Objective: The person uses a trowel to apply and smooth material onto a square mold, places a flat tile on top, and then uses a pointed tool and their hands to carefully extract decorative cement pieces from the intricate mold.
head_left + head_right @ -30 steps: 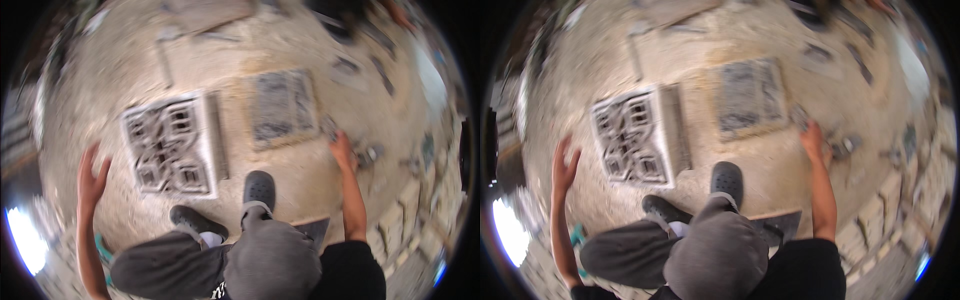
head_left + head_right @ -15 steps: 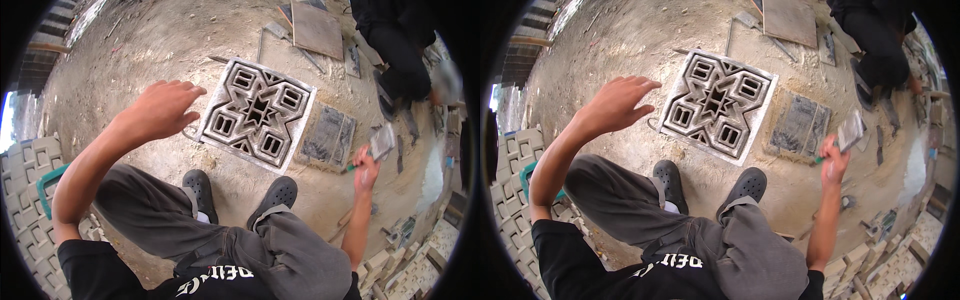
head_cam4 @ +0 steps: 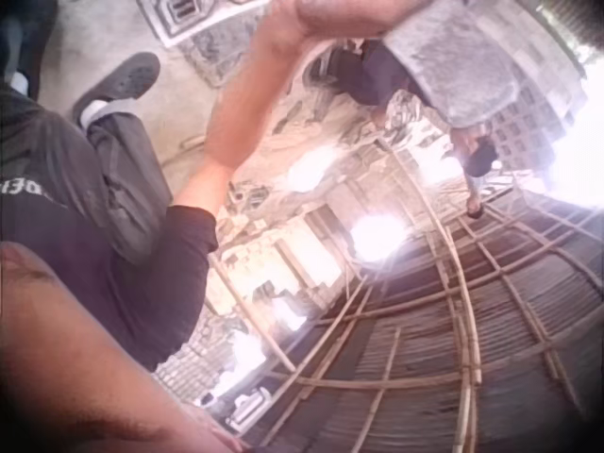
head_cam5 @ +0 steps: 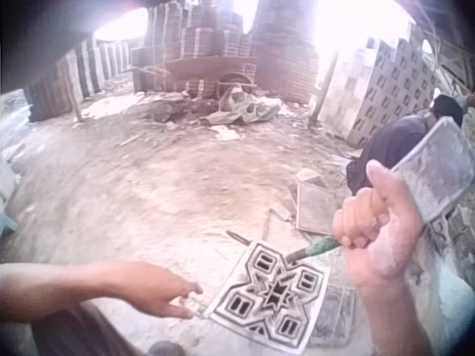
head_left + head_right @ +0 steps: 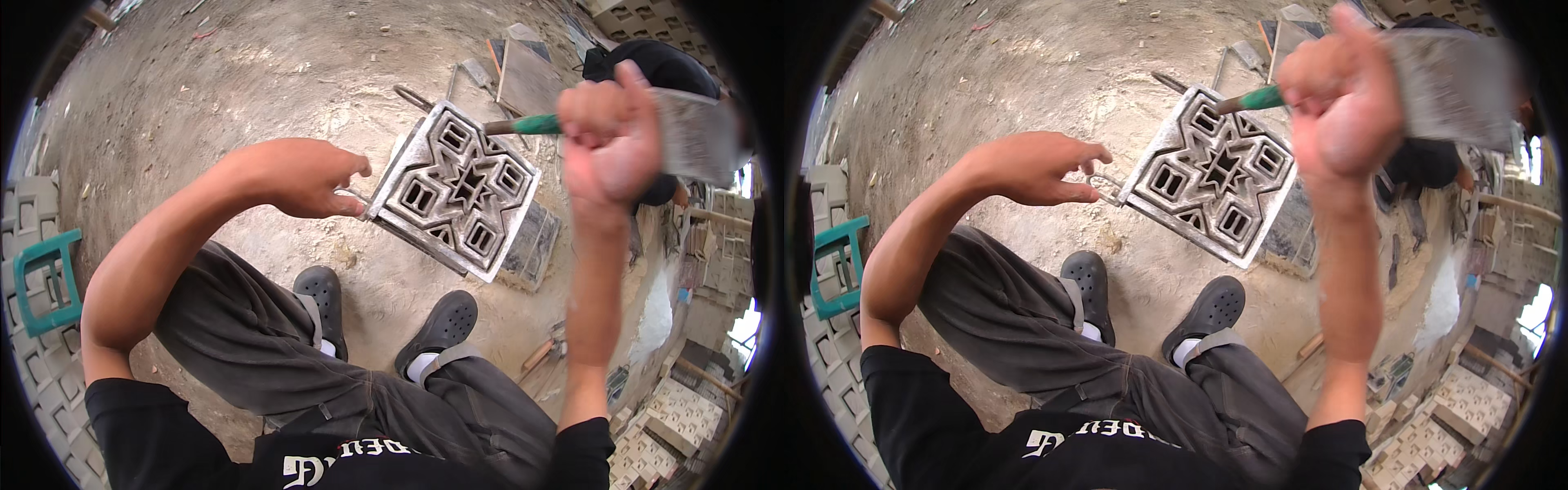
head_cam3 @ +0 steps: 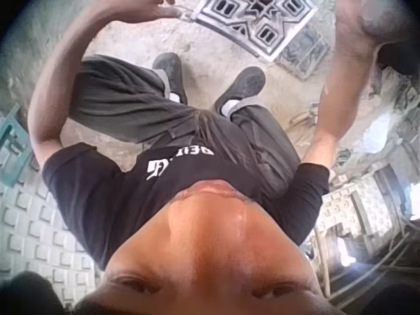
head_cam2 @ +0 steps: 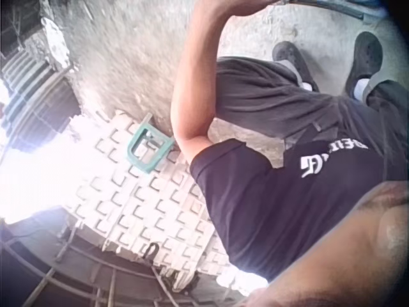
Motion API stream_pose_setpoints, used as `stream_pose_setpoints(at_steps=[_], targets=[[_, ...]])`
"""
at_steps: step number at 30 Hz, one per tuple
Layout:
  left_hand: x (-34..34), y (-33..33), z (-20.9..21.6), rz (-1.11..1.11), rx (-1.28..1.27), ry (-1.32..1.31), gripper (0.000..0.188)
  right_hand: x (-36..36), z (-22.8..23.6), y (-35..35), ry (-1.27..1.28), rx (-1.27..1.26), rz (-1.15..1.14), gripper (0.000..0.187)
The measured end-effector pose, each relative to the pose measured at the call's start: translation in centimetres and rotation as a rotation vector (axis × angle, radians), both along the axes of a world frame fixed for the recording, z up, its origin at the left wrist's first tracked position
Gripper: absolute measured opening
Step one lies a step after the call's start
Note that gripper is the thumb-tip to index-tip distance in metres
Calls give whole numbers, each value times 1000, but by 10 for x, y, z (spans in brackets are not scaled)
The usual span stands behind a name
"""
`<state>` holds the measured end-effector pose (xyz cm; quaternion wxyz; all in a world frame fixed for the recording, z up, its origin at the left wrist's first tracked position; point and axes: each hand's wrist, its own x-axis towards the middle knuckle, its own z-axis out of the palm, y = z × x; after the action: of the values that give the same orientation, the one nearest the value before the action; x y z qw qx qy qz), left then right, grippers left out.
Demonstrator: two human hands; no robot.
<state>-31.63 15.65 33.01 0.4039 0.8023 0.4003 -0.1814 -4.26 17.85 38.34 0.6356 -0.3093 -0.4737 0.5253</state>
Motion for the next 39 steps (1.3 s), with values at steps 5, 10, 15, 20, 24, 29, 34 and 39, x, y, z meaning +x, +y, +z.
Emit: stream_pose_setpoints(at_steps=[5, 10, 15, 20, 24, 29, 34, 39], targets=[[-2, -2, 1, -24, 55, -14, 55, -18, -116, 9, -188, -209, -73, 48], [-5, -9, 8, -19, -14, -41, 55, -21, -75, 6, -119, -201, -117, 53], [-4, -6, 3, -64, 11, -27, 54, 2, -107, 11, -160, -156, -140, 48], [-6, -2, -6, -45, -18, -25, 54, -20, -109, 14, -154, -310, -96, 49], [1, -4, -7, -53, -57, -8, 54, -21, -74, 9, -2, -251, -23, 52], [0, -2, -8, -74, -22, -11, 52, -28, -116, -18, -110, -343, 21, 48], [-1, 0, -5, -40, -41, 4, 51, -33, -83, -17, -101, -251, 19, 50], [7, 0, -7, -82, -45, -43, 52, -22, -117, -15, -121, -35, 16, 42]])
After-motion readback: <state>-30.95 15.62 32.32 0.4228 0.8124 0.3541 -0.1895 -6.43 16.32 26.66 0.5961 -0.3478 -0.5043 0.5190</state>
